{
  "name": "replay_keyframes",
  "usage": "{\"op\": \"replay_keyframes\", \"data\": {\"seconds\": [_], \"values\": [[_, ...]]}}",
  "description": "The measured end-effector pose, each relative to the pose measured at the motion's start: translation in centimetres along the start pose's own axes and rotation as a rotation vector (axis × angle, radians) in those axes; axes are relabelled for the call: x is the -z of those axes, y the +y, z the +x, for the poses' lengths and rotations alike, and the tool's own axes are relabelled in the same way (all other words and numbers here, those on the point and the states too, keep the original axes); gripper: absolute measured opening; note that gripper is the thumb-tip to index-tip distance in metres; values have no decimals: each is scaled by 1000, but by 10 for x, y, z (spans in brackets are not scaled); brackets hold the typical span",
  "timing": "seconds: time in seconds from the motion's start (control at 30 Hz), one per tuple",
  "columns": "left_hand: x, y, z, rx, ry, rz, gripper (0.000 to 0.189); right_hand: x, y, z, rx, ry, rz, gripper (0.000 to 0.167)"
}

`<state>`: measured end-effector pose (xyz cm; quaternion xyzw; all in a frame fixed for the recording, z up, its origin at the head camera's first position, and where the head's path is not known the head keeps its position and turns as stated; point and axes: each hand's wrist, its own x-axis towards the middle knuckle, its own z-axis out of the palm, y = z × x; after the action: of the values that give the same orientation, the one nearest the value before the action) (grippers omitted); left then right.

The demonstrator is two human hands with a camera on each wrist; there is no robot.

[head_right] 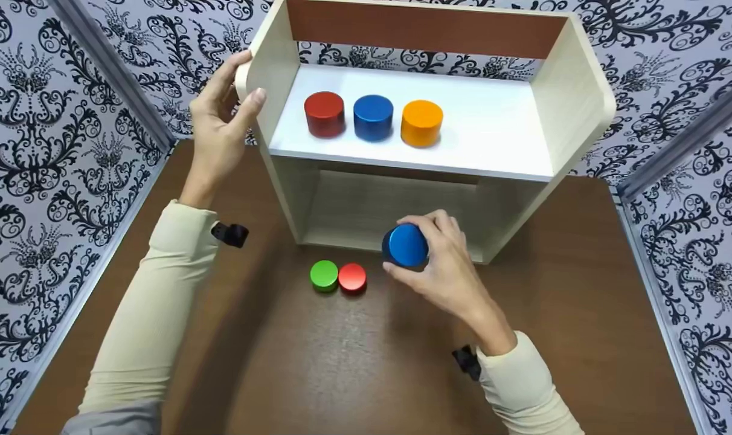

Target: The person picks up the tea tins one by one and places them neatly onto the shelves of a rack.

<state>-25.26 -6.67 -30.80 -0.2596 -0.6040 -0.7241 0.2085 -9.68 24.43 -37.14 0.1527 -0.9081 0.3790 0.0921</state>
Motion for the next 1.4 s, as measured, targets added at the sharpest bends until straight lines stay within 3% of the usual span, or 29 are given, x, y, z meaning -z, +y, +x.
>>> {"op": "replay_keyframes", "data": {"seconds": [0.73,1.03,1.4], "values": [[1,0,-1,15,-6,17,48,41,-11,14,24,22,-35,61],[1,-1,-1,-2,-1,14,48,56,-15,23,53,70,-31,61],[0,0,-1,10,3,7,48,67,-16,31,27,92,-88,62]]}}
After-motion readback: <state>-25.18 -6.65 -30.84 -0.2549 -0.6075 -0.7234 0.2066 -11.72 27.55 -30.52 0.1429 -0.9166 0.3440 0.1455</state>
